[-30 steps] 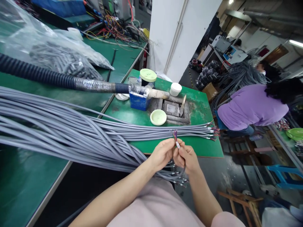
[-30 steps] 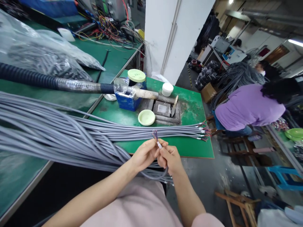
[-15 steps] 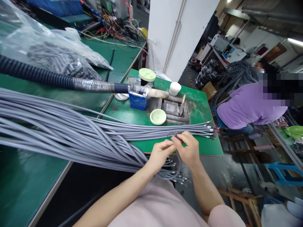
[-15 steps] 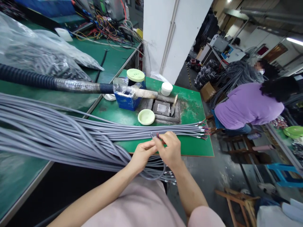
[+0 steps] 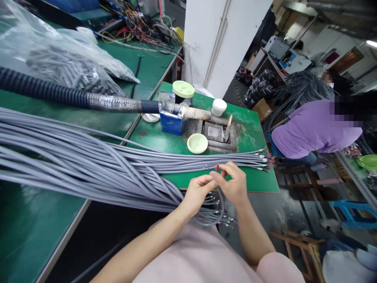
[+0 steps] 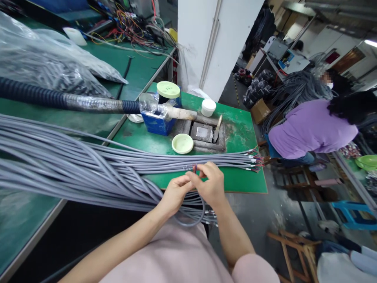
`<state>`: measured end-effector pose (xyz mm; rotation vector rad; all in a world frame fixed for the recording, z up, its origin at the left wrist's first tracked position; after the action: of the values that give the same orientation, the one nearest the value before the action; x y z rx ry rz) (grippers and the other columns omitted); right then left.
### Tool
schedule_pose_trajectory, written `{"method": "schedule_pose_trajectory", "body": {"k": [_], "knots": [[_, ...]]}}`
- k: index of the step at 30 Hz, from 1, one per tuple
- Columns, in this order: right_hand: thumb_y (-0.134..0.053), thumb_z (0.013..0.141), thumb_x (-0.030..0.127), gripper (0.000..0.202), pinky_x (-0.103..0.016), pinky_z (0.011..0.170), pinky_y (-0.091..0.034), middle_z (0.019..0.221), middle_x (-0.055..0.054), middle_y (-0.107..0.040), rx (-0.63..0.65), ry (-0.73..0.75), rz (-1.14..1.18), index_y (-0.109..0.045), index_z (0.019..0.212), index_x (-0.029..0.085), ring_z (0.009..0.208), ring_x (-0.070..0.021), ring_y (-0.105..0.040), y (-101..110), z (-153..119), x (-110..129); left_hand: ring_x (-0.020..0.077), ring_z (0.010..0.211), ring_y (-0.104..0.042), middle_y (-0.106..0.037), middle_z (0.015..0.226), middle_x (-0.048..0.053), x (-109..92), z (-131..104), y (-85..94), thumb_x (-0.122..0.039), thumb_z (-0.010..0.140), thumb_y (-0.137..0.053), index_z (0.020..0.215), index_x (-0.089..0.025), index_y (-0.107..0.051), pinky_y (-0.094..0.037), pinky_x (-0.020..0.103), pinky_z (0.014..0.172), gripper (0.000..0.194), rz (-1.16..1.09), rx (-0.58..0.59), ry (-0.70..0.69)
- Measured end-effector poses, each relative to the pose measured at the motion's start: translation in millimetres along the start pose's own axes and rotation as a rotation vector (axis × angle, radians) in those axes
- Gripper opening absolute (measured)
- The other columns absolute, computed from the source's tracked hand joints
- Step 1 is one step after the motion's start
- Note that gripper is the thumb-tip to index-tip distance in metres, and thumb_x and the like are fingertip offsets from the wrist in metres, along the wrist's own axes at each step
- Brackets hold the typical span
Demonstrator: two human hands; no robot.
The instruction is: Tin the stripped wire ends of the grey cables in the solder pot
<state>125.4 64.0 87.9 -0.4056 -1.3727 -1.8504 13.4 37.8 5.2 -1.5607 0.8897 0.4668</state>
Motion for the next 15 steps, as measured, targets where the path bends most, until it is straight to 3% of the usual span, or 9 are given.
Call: {"method": "schedule_pose_trajectory", "body": {"k": [4, 9, 12, 15], "knots": [[-0.059, 0.087, 0.026, 0.018, -0.029, 0.064, -0.045, 0.066, -0.002, -0.062, -0.041, -0.022, 0.041, -0.068, 0.073, 0.021, 0.063, -0.0147, -0.056, -10.5, -7.3, 5.0, 0.0136, 0.069, -0.062, -0.070, 0.072, 0.002, -2.4, -1.4, -0.2, -0.031, 0.070, -0.078, 0.073, -0.014, -0.073, -0.048, 0.027, 0.074, 0.018, -0.021, -0.005, 0.015], [-0.060, 0.087, 0.022, 0.014, -0.031, 0.068, -0.050, 0.075, -0.002, -0.070, -0.032, -0.011, 0.166, -0.073, 0.087, 0.024, 0.070, -0.0168, -0.062, -1.3, -14.1, -6.5, 0.0115, 0.065, -0.063, -0.072, 0.072, 0.004, -13.6, -2.8, 1.9, -0.031, 0.065, -0.082, 0.073, -0.014, -0.073, -0.050, 0.024, 0.069, 0.020, -0.198, -0.031, 0.092], [-0.058, 0.087, 0.019, 0.020, -0.034, 0.071, -0.052, 0.083, -0.003, -0.072, -0.002, 0.076, 0.162, -0.072, 0.099, 0.027, 0.075, -0.0181, -0.064, 4.4, -16.3, -18.4, 0.0119, 0.066, -0.065, -0.073, 0.073, 0.005, -21.9, -1.3, 3.8, -0.030, 0.064, -0.083, 0.081, -0.014, -0.073, -0.052, 0.024, 0.068, 0.026, -0.297, -0.060, 0.112], [-0.055, 0.088, 0.014, 0.034, -0.041, 0.084, -0.052, 0.102, -0.005, -0.072, 0.087, 0.269, 0.139, -0.066, 0.115, 0.031, 0.094, -0.0206, -0.065, 5.2, -17.0, -26.2, 0.0111, 0.064, -0.065, -0.072, 0.072, 0.004, -29.0, 0.2, 5.8, -0.028, 0.065, -0.082, 0.084, -0.013, -0.072, -0.053, 0.022, 0.065, 0.026, -0.371, -0.052, 0.115]]}}
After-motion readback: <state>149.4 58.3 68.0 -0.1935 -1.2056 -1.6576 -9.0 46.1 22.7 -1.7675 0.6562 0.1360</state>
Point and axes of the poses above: each hand's wrist, its own z-axis towards the middle knuckle, its own y-axis out of the back of the hand, x = y × z, the point moved 1 cm from there along z, towards the middle knuckle
